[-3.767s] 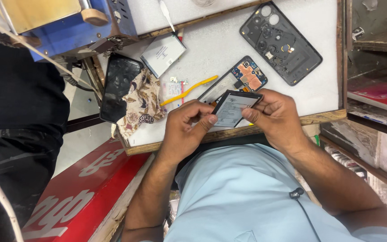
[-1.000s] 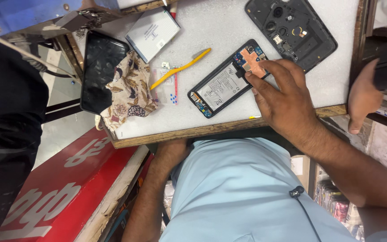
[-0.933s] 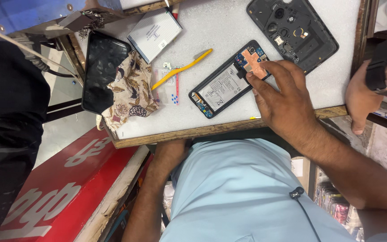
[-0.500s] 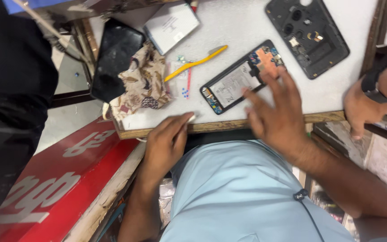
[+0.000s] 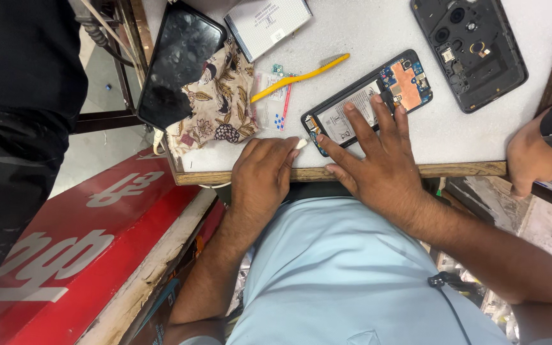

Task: The person disassembles a smartphone by removing the back cover and battery, then reassembles it by placing the battery back, aligning the back cover, and securing it with screws. The person uses a screwdriver and a prying tool to manipulate the phone components.

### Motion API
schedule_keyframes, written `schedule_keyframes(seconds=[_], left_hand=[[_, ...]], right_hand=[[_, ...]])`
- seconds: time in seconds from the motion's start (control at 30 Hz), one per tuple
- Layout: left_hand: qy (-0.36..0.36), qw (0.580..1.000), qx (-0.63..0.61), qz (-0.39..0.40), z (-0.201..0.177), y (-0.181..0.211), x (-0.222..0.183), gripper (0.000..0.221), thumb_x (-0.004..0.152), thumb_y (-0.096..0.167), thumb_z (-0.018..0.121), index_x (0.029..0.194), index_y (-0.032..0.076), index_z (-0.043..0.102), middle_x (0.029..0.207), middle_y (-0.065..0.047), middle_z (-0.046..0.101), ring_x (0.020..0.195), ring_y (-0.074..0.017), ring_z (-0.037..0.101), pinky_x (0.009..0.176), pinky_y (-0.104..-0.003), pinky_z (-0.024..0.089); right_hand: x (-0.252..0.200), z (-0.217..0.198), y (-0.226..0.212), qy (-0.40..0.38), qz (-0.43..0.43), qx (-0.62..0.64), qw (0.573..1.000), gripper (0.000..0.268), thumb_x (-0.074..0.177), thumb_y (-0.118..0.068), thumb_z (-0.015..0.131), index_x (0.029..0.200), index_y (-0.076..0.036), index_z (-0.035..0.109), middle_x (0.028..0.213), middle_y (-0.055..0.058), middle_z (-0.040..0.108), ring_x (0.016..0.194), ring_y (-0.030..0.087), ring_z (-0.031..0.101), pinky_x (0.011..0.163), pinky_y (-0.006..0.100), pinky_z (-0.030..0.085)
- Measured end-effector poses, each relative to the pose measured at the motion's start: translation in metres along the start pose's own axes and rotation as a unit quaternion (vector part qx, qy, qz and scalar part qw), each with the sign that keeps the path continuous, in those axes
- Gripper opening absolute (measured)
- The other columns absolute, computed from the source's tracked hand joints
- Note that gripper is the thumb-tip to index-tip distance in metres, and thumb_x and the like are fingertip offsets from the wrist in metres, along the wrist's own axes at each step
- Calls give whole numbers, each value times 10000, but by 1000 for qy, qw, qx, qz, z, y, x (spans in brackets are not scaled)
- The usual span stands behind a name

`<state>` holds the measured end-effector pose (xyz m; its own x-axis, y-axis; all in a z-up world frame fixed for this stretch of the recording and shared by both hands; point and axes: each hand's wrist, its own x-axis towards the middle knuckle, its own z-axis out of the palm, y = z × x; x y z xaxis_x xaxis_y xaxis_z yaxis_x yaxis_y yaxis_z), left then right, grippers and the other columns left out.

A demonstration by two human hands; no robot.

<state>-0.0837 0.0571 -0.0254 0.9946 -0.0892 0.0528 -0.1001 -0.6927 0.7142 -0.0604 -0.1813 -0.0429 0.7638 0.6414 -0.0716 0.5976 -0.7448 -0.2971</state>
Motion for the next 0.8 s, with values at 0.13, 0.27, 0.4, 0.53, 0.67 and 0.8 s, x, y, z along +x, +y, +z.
schedule_keyframes(seconds=[0.13, 0.27, 0.4, 0.53, 0.67, 0.8], left_hand=[[1, 1000, 1, 3, -1, 0, 1, 223, 939, 71, 732, 1161, 61, 717, 1033, -105, 676, 961, -294, 664, 839, -414, 562], [-15, 1000, 10, 6, 0, 0, 1, 225, 947, 92, 751, 1167, 51, 719, 1008, -93, 650, 940, -274, 658, 817, -399, 564], [-16, 1000, 8, 12, -1, -1, 2, 234, 949, 105, 756, 1174, 56, 713, 1021, -87, 655, 948, -265, 660, 821, -389, 568], [-14, 1000, 6, 15, -2, -2, 2, 248, 936, 92, 754, 1176, 54, 706, 1026, -100, 661, 952, -272, 662, 822, -389, 567], [-9, 1000, 2, 7, -3, -1, -1, 262, 943, 71, 747, 1201, 55, 706, 1001, -95, 683, 938, -271, 670, 828, -388, 569], [-23, 1000, 13, 15, -2, 0, -1, 272, 926, 41, 734, 1194, 54, 691, 1005, -85, 707, 936, -261, 681, 841, -379, 574]], right_hand=[[1, 2, 4, 4, -32, -8, 999, 482, 1009, -509, 661, 1468, -376, 604, 1633, 186, 270, 1547, 444, 125, 1222, 750, 93], [1, 0, 2, -21, -13, 6, 1000, 473, 994, -511, 663, 1445, -382, 606, 1627, 171, 296, 1551, 438, 120, 1227, 739, 65], [4, -7, 2, -50, 11, 49, 997, 455, 964, -513, 651, 1396, -373, 624, 1611, 163, 319, 1543, 441, 138, 1218, 737, 57], [6, -9, 0, -40, 7, 51, 998, 531, 986, -526, 623, 1457, -282, 614, 1623, 192, 314, 1543, 462, 151, 1215, 751, 59], [6, -8, -1, -40, 8, 40, 998, 519, 979, -543, 625, 1446, -317, 607, 1611, 188, 325, 1537, 444, 149, 1202, 757, 78], [5, -4, -2, -21, -4, 5, 1000, 533, 979, -568, 640, 1462, -348, 602, 1620, 180, 325, 1544, 436, 157, 1203, 767, 121]])
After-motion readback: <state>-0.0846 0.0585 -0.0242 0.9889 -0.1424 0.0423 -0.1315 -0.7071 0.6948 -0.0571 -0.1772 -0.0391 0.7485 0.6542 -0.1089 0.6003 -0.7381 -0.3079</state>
